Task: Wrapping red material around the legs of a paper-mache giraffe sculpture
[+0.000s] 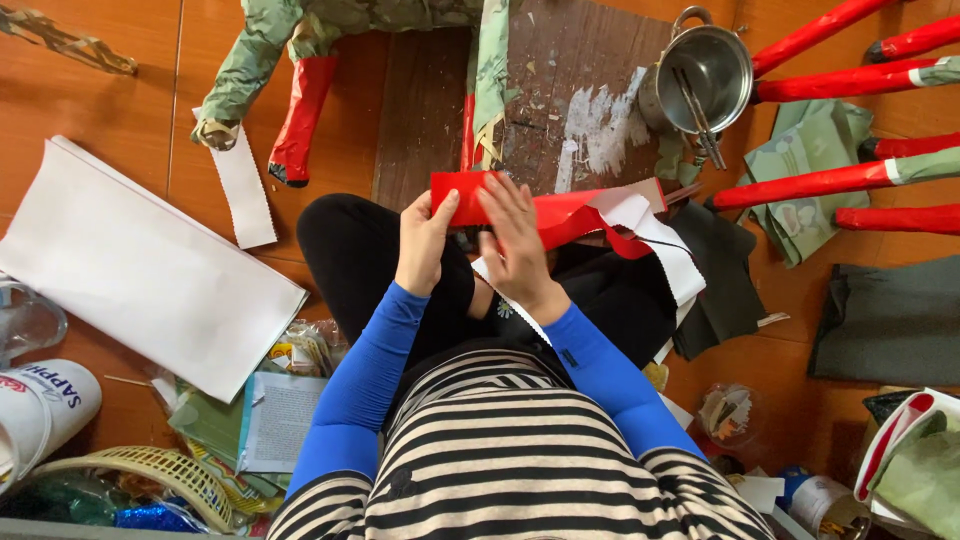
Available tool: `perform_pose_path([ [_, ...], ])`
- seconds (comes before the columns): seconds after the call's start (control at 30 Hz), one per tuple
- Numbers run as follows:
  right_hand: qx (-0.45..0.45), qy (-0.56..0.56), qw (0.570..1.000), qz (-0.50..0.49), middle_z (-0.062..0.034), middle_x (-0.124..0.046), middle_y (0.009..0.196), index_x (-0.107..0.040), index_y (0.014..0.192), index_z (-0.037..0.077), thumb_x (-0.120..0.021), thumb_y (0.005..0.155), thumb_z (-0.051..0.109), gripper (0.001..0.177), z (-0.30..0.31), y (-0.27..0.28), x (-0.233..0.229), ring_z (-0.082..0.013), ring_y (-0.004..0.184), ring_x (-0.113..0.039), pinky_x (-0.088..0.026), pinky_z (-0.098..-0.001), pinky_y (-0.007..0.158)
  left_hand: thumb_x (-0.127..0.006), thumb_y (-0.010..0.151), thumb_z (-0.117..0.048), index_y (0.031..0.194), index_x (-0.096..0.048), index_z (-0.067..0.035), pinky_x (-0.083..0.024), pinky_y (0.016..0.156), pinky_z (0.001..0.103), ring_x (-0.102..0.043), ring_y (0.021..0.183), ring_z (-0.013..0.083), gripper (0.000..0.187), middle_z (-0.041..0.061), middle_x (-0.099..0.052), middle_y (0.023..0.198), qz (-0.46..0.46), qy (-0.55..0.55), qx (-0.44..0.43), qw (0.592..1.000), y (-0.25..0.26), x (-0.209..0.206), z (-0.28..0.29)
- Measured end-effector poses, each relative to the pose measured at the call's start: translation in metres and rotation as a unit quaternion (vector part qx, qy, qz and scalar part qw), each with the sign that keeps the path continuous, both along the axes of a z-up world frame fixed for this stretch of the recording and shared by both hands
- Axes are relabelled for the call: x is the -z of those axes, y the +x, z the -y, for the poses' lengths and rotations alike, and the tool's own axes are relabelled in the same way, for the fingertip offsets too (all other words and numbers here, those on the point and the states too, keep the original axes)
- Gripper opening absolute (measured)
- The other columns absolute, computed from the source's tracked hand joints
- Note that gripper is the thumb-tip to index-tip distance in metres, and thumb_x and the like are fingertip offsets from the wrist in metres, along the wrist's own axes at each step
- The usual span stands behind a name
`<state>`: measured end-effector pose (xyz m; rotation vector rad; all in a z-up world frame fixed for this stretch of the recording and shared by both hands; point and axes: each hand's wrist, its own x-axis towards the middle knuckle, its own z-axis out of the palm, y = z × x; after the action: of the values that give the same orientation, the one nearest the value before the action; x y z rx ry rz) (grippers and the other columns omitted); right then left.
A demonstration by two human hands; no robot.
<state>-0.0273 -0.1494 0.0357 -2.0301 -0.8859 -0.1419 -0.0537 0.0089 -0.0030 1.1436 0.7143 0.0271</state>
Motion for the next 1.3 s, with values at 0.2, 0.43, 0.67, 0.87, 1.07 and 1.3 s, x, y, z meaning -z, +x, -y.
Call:
perform_pose_path([
  [0.2,0.077,0.044,0.942,-0.324,0.0111,-0.064,0.05,-0.061,0.052,0.023,-0.053,0.117,0.046,0.069,0.042,-0.023,0.001,-0.0071,0.051,-0.062,-0.051,-0.0215,0.066,-0.084,0.102,-0.027,0.117,-0.079,-0.002,-0.069,0.068,0.033,-0.082,0.08,0.02,0.03,0.012,-0.081,0.095,0.002,-0.02,0.003,1.0,0.003,0.022,-0.004],
  [0.43,0.212,0.41,0.594,-0.659,-0.0081,-0.061,0.071,-0.063,0.077,0.007,-0.078,0.103,0.028,0.036,0.033,-0.006,0.034,-0.0224,0.068,-0.065,-0.047,-0.0299,0.061,-0.084,0.101,-0.026,0.113,-0.078,-0.001,-0.069,0.067,0.032,-0.081,0.078,0.0181,0.028,0.009,-0.078,0.093,-0.022,-0.028,0.013,0.999,0.001,0.025,-0.006],
  [0.67,0.305,0.404,0.676,-0.535,-0.0176,-0.078,0.109,-0.07,0.132,-0.004,-0.086,0.098,0.008,0.039,0.016,-0.012,0.033,-0.0323,0.095,-0.08,-0.068,-0.0526,0.086,-0.082,0.102,-0.018,0.125,-0.069,-0.004,-0.067,0.064,0.032,-0.077,0.078,0.0165,0.03,0.01,-0.077,0.094,-0.014,0.079,0.033,0.996,0.0,0.022,-0.001],
  [0.87,0.321,0.367,0.705,-0.515,-0.0146,-0.08,0.104,-0.072,0.128,-0.004,-0.085,0.1,0.011,0.035,0.024,-0.02,0.073,-0.0241,0.089,-0.078,-0.07,-0.0465,0.079,-0.074,0.102,-0.006,0.124,-0.082,-0.015,-0.056,0.103,0.043,-0.067,0.12,0.0329,0.025,0.009,-0.067,0.123,0.102,0.487,0.116,0.86,-0.001,-0.018,0.009],
  [1.07,0.322,0.417,0.628,-0.572,-0.0168,-0.074,0.078,-0.067,0.099,-0.007,-0.091,0.093,0.013,0.032,0.008,-0.005,0.05,-0.0263,0.066,-0.077,-0.068,-0.0425,0.067,-0.075,0.101,-0.052,0.166,-0.043,-0.005,-0.058,0.103,0.06,-0.066,0.133,0.051,0.086,0.036,-0.065,0.143,-0.063,0.203,0.244,0.946,0.015,-0.038,0.029],
  [1.3,0.274,0.269,0.685,-0.618,-0.0042,-0.044,0.053,-0.057,0.07,0.008,-0.077,0.104,0.052,0.059,0.019,-0.019,-0.004,-0.014,0.045,-0.046,-0.037,-0.0242,0.042,-0.093,0.093,-0.031,0.16,-0.045,-0.01,-0.071,0.065,0.051,-0.077,0.083,0.0371,0.086,0.03,-0.063,0.124,-0.049,-0.03,0.136,0.989,0.019,0.034,0.021],
])
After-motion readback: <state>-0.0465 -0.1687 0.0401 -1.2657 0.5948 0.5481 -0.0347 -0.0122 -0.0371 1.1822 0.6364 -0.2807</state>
